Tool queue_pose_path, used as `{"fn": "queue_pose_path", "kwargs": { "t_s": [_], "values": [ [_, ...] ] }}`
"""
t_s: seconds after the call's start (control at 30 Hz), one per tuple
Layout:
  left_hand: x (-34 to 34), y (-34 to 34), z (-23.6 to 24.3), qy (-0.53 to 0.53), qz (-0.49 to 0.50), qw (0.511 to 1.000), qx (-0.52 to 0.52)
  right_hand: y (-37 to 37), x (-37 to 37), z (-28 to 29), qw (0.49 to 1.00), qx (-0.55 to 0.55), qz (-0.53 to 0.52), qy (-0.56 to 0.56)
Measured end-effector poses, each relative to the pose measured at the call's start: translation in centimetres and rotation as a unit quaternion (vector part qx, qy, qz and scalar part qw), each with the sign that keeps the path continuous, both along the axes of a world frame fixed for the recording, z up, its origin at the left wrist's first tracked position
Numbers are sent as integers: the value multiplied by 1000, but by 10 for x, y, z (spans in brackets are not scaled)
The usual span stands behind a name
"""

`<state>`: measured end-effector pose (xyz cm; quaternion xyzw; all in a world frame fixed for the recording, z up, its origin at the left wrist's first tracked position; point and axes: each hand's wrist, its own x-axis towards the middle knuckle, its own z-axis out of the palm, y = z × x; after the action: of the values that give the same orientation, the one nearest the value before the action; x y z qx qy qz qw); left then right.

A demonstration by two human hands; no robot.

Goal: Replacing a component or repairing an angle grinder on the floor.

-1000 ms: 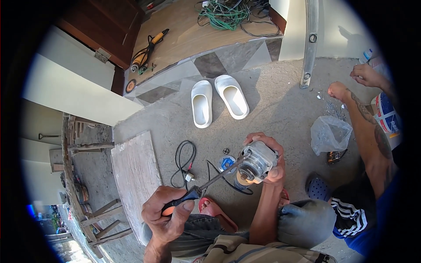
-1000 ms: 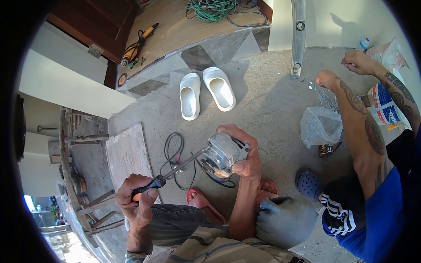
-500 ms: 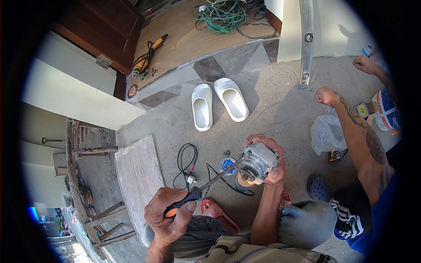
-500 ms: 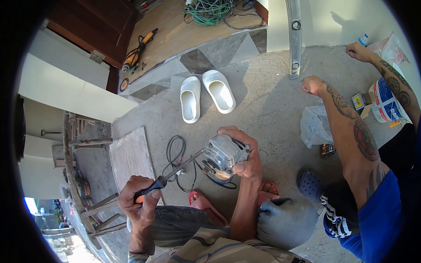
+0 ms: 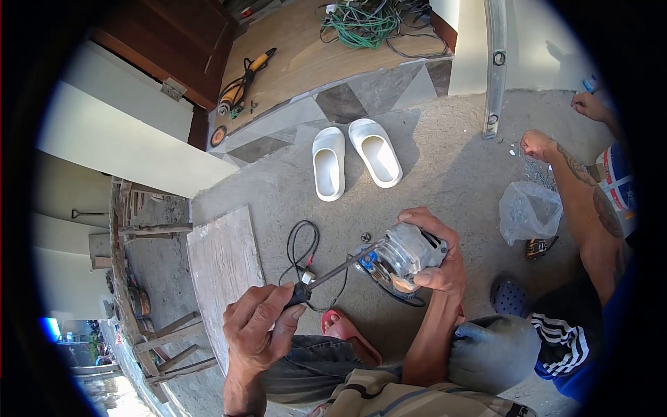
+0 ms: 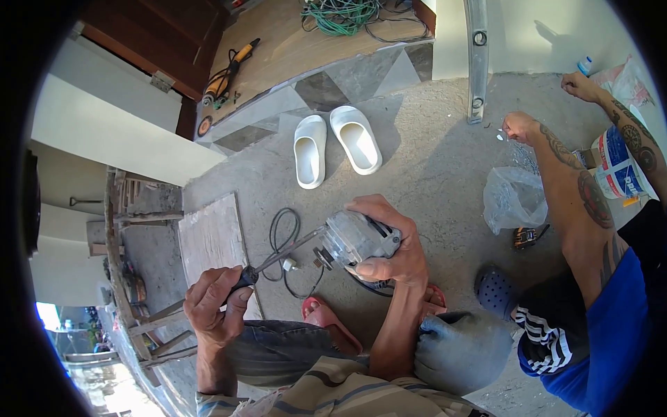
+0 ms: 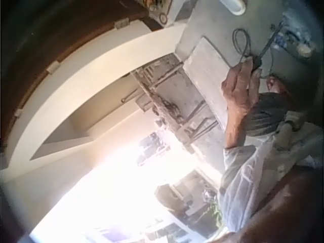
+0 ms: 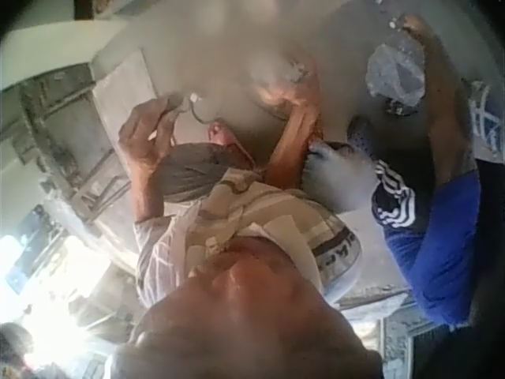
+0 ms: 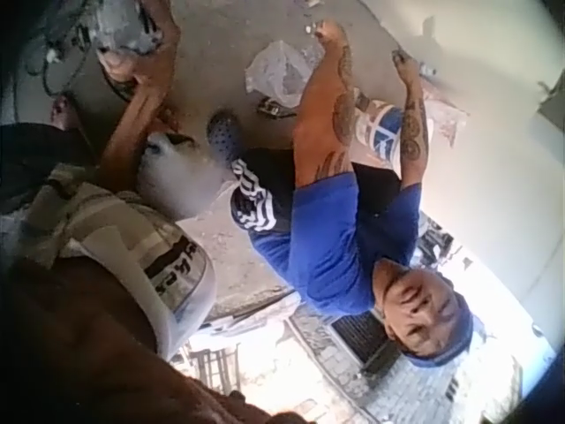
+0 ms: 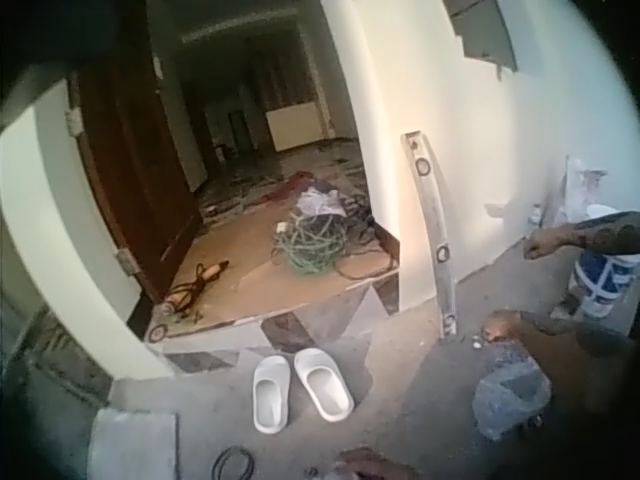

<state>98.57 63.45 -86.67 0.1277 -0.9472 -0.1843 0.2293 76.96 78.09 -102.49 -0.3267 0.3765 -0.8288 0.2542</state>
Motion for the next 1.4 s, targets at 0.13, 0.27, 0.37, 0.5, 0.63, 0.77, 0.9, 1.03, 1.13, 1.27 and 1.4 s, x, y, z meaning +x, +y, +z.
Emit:
{"fn": "queue_pose_path", "kwargs": {
  "t_s": [0.13,0.27,0.37,0.5,0.63,0.77,0.9,1.03,1.13,1.27,1.4],
  "values": [
    [2,-2,1,-16,12,999,42,3,-3,2,1000,14,10,19],
    [5,-4,1,-33,35,994,102,2,-2,6,999,49,14,11],
    [6,-4,4,-29,40,989,141,0,-3,7,998,62,22,19],
    [9,-9,-3,-37,57,968,241,-1,-3,-1,998,52,22,42],
    [14,-7,-8,-29,69,932,355,-1,-1,-5,999,-5,30,12],
    [16,-19,13,-84,106,766,628,-7,-1,-1,998,10,45,43],
    [13,-18,-1,-32,35,584,810,7,-11,-5,997,31,51,40],
    [10,-16,-8,-55,48,507,859,1,-6,-1,994,64,83,-18],
    [8,-21,-15,-115,29,610,783,1,-6,0,993,76,89,-17],
    [6,-14,-15,-159,-15,764,626,4,-8,-3,991,83,105,-17],
    [9,-11,-11,-198,13,805,559,3,-4,-3,988,97,114,-39]
  ]
}}
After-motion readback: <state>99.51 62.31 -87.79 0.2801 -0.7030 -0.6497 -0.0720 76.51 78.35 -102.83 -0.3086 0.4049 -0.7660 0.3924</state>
